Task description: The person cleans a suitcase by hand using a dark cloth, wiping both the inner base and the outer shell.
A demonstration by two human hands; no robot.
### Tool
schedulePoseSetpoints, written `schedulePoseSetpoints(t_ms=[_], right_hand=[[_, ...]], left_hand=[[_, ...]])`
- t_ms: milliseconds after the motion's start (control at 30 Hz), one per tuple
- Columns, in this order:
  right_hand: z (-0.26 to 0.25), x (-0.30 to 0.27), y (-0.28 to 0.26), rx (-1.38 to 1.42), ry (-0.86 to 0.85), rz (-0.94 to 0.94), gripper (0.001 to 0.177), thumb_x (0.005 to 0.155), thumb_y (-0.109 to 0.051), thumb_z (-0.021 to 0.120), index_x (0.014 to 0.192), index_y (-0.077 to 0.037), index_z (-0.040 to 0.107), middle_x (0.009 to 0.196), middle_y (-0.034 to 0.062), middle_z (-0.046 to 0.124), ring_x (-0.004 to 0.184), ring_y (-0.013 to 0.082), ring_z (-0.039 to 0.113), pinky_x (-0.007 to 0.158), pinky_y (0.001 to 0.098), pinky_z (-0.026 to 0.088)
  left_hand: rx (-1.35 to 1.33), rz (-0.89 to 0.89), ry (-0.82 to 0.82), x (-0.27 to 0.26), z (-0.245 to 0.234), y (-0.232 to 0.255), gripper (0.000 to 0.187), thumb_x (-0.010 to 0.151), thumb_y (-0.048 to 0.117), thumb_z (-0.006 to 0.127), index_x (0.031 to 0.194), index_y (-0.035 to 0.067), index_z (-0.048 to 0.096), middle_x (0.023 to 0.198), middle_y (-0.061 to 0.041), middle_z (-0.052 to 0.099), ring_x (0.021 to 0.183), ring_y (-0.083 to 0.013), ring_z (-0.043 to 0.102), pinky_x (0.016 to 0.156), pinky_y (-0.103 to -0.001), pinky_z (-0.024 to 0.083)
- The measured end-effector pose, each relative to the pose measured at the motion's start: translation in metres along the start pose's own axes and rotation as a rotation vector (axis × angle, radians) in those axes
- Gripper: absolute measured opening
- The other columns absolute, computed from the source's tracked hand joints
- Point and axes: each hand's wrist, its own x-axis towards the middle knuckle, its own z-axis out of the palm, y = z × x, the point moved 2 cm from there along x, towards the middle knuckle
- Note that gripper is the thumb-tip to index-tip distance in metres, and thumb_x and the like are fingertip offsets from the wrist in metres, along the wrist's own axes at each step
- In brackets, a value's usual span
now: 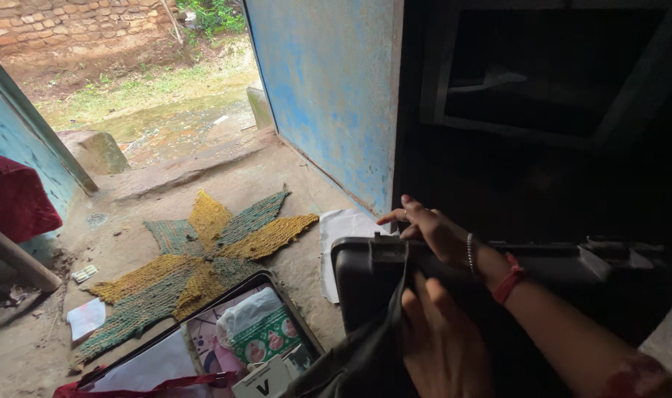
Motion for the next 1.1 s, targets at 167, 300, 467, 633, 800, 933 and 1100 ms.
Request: schedulePoseSetpoints(t_ms=[167, 300, 467, 633, 800, 933, 1100], right_hand=[[0.0, 0.002, 0.009, 0.008, -0.02, 0.008, 0.093, 0.094, -0.069, 0.015, 0.131, -0.005, 0.072, 0.108, 0.0135, 0.08, 0.122, 0.024, 0.063, 0.117, 0.0464, 0.03], [-0.004, 0.0, 0.016, 0.288, -0.112, 0.109, 0.095, 0.101, -0.071, 0.016, 0.137, -0.001, 0.068, 0.083, 0.0187, 0.071, 0.101, 0.0261, 0.064, 0.106, 0.0493, 0.043], [-0.009, 0.003, 0.0, 0.215, -0.128, 0.103, 0.095, 0.091, -0.072, 0.01, 0.138, -0.008, 0.063, 0.081, 0.0156, 0.079, 0.088, 0.0206, 0.07, 0.097, 0.0418, 0.046], [-0.014, -0.006, -0.001, 0.236, -0.178, 0.087, 0.096, 0.092, -0.074, 0.016, 0.14, -0.005, 0.062, 0.085, 0.0155, 0.079, 0.087, 0.0186, 0.073, 0.093, 0.0349, 0.048], [-0.022, -0.017, -0.002, 0.364, -0.259, 0.161, 0.093, 0.092, -0.073, 0.023, 0.142, -0.003, 0.058, 0.095, 0.0141, 0.08, 0.09, 0.0203, 0.069, 0.093, 0.0368, 0.049], [-0.019, -0.016, 0.001, 0.198, -0.255, 0.098, 0.082, 0.093, -0.063, 0.035, 0.143, -0.004, 0.06, 0.115, 0.0135, 0.074, 0.115, 0.0185, 0.065, 0.104, 0.0355, 0.045], [-0.023, 0.001, 0.004, -0.125, -0.301, -0.159, 0.066, 0.087, -0.041, 0.062, 0.142, -0.006, 0.057, 0.127, 0.0154, 0.072, 0.125, 0.0276, 0.066, 0.112, 0.0452, 0.05]], left_hand=[[0.009, 0.059, -0.055, 0.01, 0.0, -0.002, 0.05, 0.086, 0.011, 0.064, 0.128, -0.002, 0.041, 0.125, -0.029, 0.055, 0.112, -0.0419, 0.055, 0.088, -0.052, 0.048], [-0.092, 0.029, -0.219, 0.02, 0.002, -0.004, 0.057, 0.087, 0.008, 0.065, 0.133, -0.009, 0.036, 0.125, -0.027, 0.053, 0.117, -0.0425, 0.052, 0.09, -0.051, 0.046], [0.032, 0.047, -0.084, 0.005, -0.015, -0.002, 0.064, 0.071, 0.008, 0.069, 0.126, -0.006, 0.039, 0.128, -0.03, 0.051, 0.12, -0.0464, 0.049, 0.093, -0.059, 0.041], [-0.085, -0.06, -0.268, 0.014, -0.001, -0.017, 0.06, 0.086, 0.002, 0.064, 0.139, -0.005, 0.037, 0.135, -0.031, 0.046, 0.122, -0.0428, 0.045, 0.097, -0.05, 0.041], [-0.184, 0.015, -0.165, -0.003, 0.024, 0.02, 0.06, 0.086, 0.006, 0.065, 0.136, -0.009, 0.037, 0.137, -0.03, 0.046, 0.128, -0.0439, 0.044, 0.098, -0.052, 0.042], [-0.312, 0.044, -0.217, -0.019, 0.036, 0.052, 0.055, 0.095, 0.011, 0.064, 0.138, -0.009, 0.037, 0.14, -0.034, 0.042, 0.129, -0.0439, 0.042, 0.096, -0.052, 0.046], [-0.147, -0.061, -0.362, 0.015, 0.017, -0.014, 0.051, 0.09, 0.008, 0.062, 0.135, -0.002, 0.04, 0.129, -0.025, 0.051, 0.111, -0.0407, 0.056, 0.086, -0.049, 0.05]])
